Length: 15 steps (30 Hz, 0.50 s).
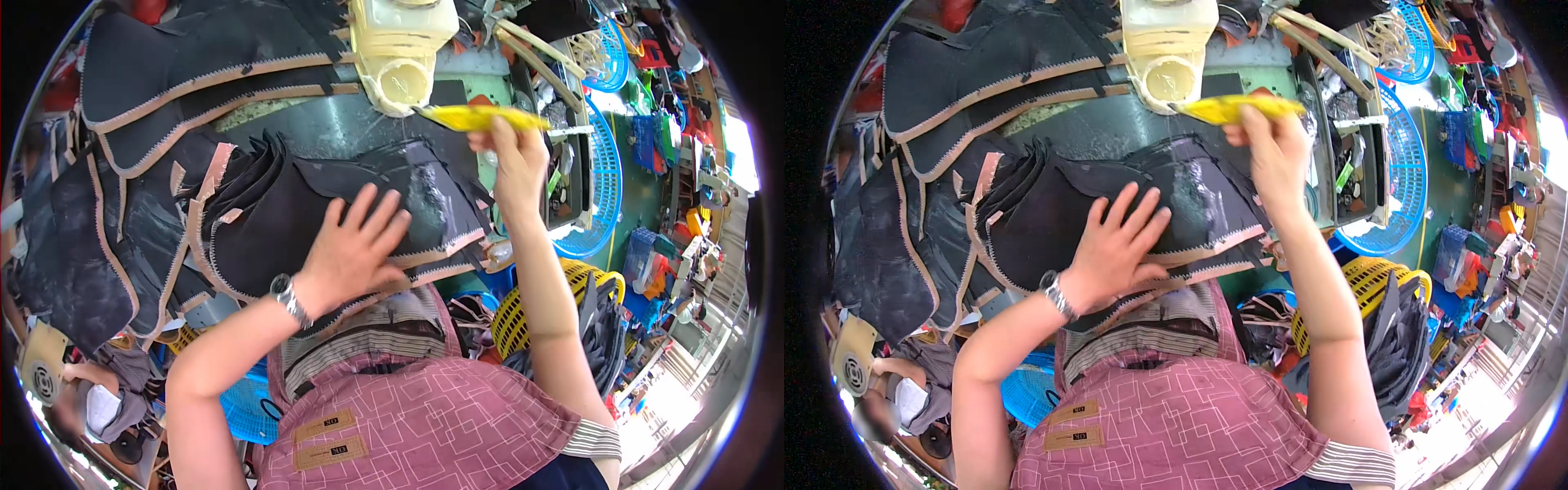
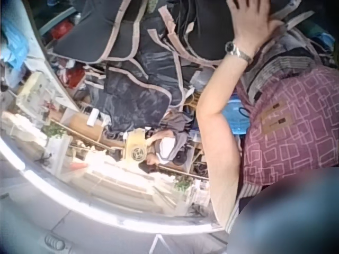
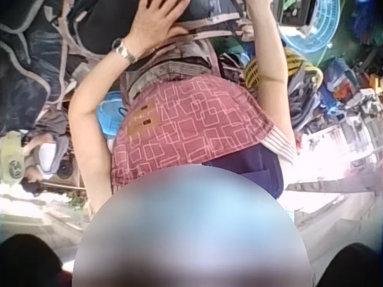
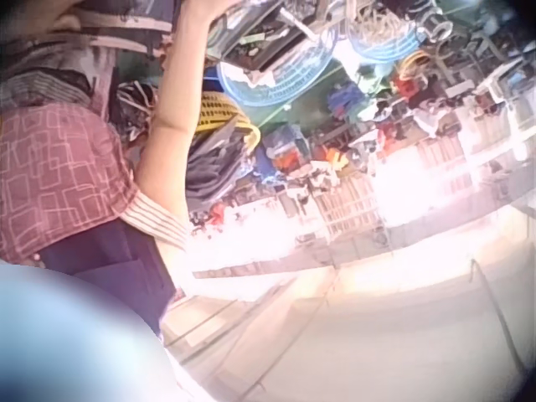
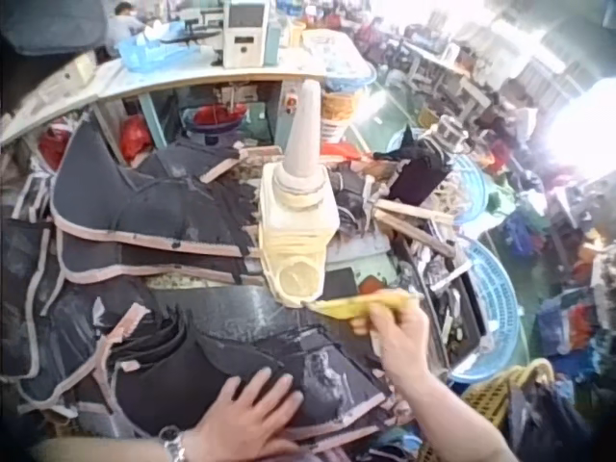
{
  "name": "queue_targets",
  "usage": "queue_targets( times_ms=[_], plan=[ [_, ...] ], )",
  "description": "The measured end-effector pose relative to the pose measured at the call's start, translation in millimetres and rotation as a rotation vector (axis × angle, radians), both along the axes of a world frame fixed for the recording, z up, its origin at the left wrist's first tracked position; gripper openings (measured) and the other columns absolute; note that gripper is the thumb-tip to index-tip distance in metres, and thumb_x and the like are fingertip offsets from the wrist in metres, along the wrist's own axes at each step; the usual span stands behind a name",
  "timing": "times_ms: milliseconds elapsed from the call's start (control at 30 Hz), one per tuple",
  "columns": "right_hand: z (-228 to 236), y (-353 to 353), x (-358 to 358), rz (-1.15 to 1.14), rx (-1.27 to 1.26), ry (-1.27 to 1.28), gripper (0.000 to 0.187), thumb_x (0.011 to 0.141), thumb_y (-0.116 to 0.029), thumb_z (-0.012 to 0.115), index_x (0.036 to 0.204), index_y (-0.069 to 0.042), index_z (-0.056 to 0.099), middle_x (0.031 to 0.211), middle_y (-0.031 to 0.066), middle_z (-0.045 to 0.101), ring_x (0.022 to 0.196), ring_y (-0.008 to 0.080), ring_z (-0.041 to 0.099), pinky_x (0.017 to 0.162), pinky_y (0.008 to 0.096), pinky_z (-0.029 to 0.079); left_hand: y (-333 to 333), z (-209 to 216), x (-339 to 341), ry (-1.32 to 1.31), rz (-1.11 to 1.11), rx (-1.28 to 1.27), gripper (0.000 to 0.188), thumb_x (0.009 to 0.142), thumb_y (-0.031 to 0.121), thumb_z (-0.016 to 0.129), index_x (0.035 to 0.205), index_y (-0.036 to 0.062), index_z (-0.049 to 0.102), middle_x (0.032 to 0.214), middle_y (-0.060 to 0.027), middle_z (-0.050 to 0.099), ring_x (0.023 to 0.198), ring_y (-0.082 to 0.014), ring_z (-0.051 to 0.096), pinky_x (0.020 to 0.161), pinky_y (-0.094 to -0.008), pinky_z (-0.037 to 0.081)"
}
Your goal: Applying adhesive to shoe upper components using a manual applicator.
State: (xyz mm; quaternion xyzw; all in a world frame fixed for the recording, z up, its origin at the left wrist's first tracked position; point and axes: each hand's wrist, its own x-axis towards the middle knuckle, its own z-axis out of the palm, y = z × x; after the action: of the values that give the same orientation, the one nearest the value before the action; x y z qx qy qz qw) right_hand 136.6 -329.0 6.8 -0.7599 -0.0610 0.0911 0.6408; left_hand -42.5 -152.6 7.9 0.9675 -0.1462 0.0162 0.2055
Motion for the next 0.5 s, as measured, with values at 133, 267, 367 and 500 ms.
queue_targets(
  times_ms=[133, 267, 367, 500],
  plan=[
    [-55, 41, 41, 0.218, -0.176, -0.361, 0.011, 0.086, -0.01, 0.064, 0.09, -0.001, 0.067, 0.071, 0.0039, 0.066, 0.063, 0.0088, 0.062, 0.059, 0.0224, 0.048, 41, 75, -4, -0.247, 0.201, 0.192, 0.063, 0.077, 0.048, 0.063, 0.125, 0.0101, 0.049, 0.132, -0.0141, 0.048, 0.124, -0.0352, 0.042, 0.096, -0.0493, 0.033],
    [-48, 55, 52, 0.106, -0.044, -0.161, 0.012, 0.089, -0.012, 0.062, 0.091, -0.001, 0.064, 0.075, 0.0065, 0.067, 0.06, 0.0097, 0.061, 0.054, 0.0217, 0.048, 116, 87, 12, 0.219, 0.478, 0.115, 0.047, 0.075, 0.033, 0.067, 0.115, 0.0099, 0.056, 0.099, -0.0126, 0.062, 0.095, -0.0302, 0.057, 0.082, -0.0417, 0.043],
    [-5, 59, 27, -0.117, 0.067, 0.455, 0.015, 0.093, -0.013, 0.056, 0.098, 0.001, 0.056, 0.08, 0.01, 0.066, 0.059, 0.0123, 0.062, 0.05, 0.0218, 0.051, 143, 79, 14, 0.435, 0.505, -0.266, 0.027, 0.077, 0.024, 0.065, 0.094, 0.0033, 0.066, 0.075, -0.013, 0.064, 0.068, -0.0254, 0.061, 0.065, -0.0346, 0.047],
    [15, 76, -76, 0.131, 0.414, 0.726, 0.028, 0.09, -0.016, 0.06, 0.108, 0.003, 0.052, 0.086, 0.0142, 0.067, 0.071, 0.0223, 0.068, 0.064, 0.0314, 0.056, 155, 74, 17, 0.53, 0.451, -0.299, 0.023, 0.081, 0.014, 0.065, 0.097, -0.0032, 0.064, 0.073, -0.0066, 0.061, 0.065, -0.0105, 0.052, 0.062, -0.0264, 0.043]
  ],
)
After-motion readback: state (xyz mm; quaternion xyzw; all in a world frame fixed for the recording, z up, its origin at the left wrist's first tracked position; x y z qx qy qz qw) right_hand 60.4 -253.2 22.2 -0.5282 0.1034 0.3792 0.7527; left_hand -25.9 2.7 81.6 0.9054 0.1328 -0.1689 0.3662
